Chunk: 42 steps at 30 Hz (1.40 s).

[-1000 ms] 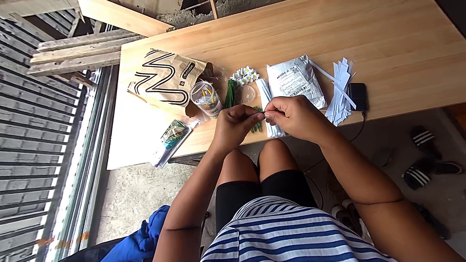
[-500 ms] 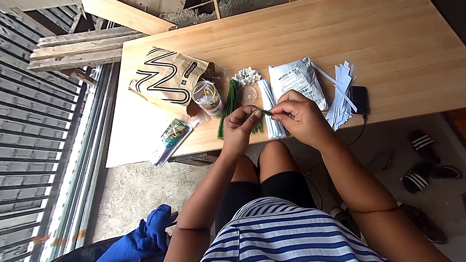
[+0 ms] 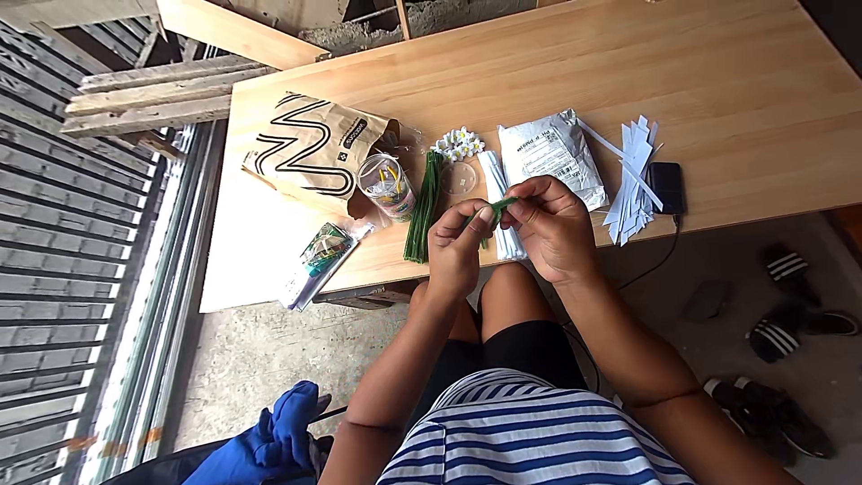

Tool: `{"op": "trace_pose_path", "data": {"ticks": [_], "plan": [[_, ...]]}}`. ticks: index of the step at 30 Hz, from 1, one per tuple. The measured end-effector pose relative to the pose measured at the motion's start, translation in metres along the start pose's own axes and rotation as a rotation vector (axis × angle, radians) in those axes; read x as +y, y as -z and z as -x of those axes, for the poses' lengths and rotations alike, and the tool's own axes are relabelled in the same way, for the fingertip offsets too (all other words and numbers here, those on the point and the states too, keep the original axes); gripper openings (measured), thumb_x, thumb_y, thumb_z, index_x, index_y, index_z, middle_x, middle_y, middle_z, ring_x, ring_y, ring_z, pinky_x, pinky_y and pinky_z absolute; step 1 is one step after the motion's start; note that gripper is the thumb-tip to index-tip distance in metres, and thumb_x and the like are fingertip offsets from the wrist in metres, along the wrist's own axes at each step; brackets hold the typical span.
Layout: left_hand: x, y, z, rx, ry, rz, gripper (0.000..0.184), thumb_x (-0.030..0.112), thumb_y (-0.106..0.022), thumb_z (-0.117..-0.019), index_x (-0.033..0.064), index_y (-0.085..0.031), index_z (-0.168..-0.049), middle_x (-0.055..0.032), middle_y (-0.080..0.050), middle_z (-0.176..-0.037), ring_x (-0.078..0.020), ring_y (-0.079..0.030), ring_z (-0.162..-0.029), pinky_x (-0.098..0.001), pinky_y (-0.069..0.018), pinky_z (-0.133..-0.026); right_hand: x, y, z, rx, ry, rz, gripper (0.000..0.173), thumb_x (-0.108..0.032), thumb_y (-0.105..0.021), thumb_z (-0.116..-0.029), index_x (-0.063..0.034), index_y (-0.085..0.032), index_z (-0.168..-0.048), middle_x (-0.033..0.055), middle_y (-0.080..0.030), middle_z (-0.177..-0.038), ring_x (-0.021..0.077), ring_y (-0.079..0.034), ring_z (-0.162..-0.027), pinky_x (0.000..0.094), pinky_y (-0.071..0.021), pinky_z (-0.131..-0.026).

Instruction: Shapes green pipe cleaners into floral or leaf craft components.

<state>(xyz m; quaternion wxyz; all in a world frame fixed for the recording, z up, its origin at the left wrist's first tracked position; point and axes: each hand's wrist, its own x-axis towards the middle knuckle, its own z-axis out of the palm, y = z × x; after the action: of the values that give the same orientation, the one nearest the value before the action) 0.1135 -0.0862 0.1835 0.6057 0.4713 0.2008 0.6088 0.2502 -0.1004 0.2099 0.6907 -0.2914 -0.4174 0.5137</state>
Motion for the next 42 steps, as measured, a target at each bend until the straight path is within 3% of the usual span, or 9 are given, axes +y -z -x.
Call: {"op": "trace_pose_path", "data": {"ticks": [2,7,17,20,23,25,29,31,42], "plan": [[0.000,0.000,0.000,0.002,-0.006,-0.004,0.017,0.007,-0.058,-0.1015,0.0133,-0.074,-0.100,0.0044,-0.069,-0.091,-0.0027,-0.064,-0.081,-0.0207,-0.0553,-0.078,0.000,-0.004,0.001,0.057,-0.055,-0.077,0.022,0.011,-0.060,-0.0925,-0.0091,-0.068,-0.096,0.0005,-0.071,-0.090,0.0070,-0.068,-0.075,0.0233,-0.0599,-0.072],[-0.002,0.000,0.000,-0.004,0.004,0.005,0.017,0.007,-0.059,-0.1013,0.0124,-0.075,-0.100,0.0029,-0.071,-0.093,-0.0043,-0.066,-0.083,-0.0230,-0.0565,-0.081,0.004,-0.008,0.003,0.173,-0.248,-0.299,0.023,0.009,-0.056,-0.0962,-0.0101,-0.068,-0.094,0.0014,-0.071,-0.086,0.0090,-0.068,-0.076,0.0257,-0.0596,-0.075],[-0.002,0.000,0.000,0.022,0.026,-0.018,0.016,0.004,-0.061,-0.1000,0.0101,-0.075,-0.099,0.0020,-0.072,-0.091,-0.0041,-0.067,-0.080,-0.0223,-0.0569,-0.079,0.005,-0.014,0.007,0.276,-0.230,-0.276,0.020,0.007,-0.053,-0.0990,-0.0082,-0.066,-0.096,0.0021,-0.068,-0.084,0.0090,-0.067,-0.074,0.0254,-0.0589,-0.074],[-0.001,0.001,-0.001,0.024,0.015,-0.030,0.016,0.003,-0.061,-0.0997,0.0099,-0.075,-0.099,0.0022,-0.072,-0.091,-0.0041,-0.067,-0.081,-0.0222,-0.0572,-0.078,0.001,-0.010,0.005,0.228,-0.310,-0.254,0.019,0.006,-0.052,-0.1001,-0.0087,-0.065,-0.096,0.0020,-0.068,-0.084,0.0094,-0.067,-0.075,0.0261,-0.0587,-0.077],[0.000,0.001,-0.001,0.011,0.023,-0.032,0.016,0.003,-0.060,-0.1005,0.0097,-0.074,-0.099,0.0015,-0.073,-0.092,-0.0044,-0.069,-0.081,-0.0225,-0.0584,-0.079,-0.001,-0.010,0.004,0.246,-0.391,-0.279,0.017,0.003,-0.051,-0.1020,-0.0081,-0.064,-0.097,0.0036,-0.069,-0.083,0.0099,-0.067,-0.072,0.0256,-0.0589,-0.073],[0.000,0.000,-0.001,0.015,0.025,-0.047,0.016,0.003,-0.060,-0.1003,0.0090,-0.075,-0.099,0.0012,-0.073,-0.091,-0.0044,-0.068,-0.080,-0.0218,-0.0576,-0.077,-0.001,-0.014,0.008,0.287,-0.327,-0.256,0.017,0.002,-0.053,-0.1011,-0.0091,-0.065,-0.096,0.0024,-0.067,-0.083,0.0083,-0.065,-0.071,0.0232,-0.0576,-0.071],[0.000,-0.001,-0.002,0.012,-0.022,-0.127,0.013,0.004,-0.063,-0.0992,0.0106,-0.075,-0.097,0.0036,-0.072,-0.092,-0.0031,-0.067,-0.082,-0.0212,-0.0572,-0.078,0.012,-0.012,0.016,0.208,0.084,0.043,0.017,0.003,-0.061,-0.0962,-0.0134,-0.064,-0.102,-0.0030,-0.067,-0.095,0.0060,-0.065,-0.087,0.0257,-0.0569,-0.084],[0.001,-0.001,-0.002,0.020,-0.036,-0.143,0.013,0.004,-0.064,-0.0990,0.0104,-0.075,-0.098,0.0036,-0.072,-0.093,-0.0030,-0.067,-0.083,-0.0215,-0.0572,-0.079,0.013,-0.010,0.015,0.175,0.129,0.091,0.017,0.002,-0.063,-0.0951,-0.0133,-0.065,-0.102,-0.0031,-0.067,-0.096,0.0058,-0.065,-0.087,0.0252,-0.0568,-0.083],[0.008,0.001,-0.003,0.012,0.068,-0.086,0.016,0.004,-0.061,-0.0996,0.0121,-0.075,-0.095,0.0029,-0.072,-0.089,-0.0040,-0.067,-0.079,-0.0221,-0.0572,-0.077,-0.015,0.003,-0.010,0.079,-0.441,-0.089,0.020,0.008,-0.054,-0.0973,-0.0086,-0.062,-0.090,0.0013,-0.068,-0.080,0.0065,-0.064,-0.070,0.0222,-0.0563,-0.071]]}}
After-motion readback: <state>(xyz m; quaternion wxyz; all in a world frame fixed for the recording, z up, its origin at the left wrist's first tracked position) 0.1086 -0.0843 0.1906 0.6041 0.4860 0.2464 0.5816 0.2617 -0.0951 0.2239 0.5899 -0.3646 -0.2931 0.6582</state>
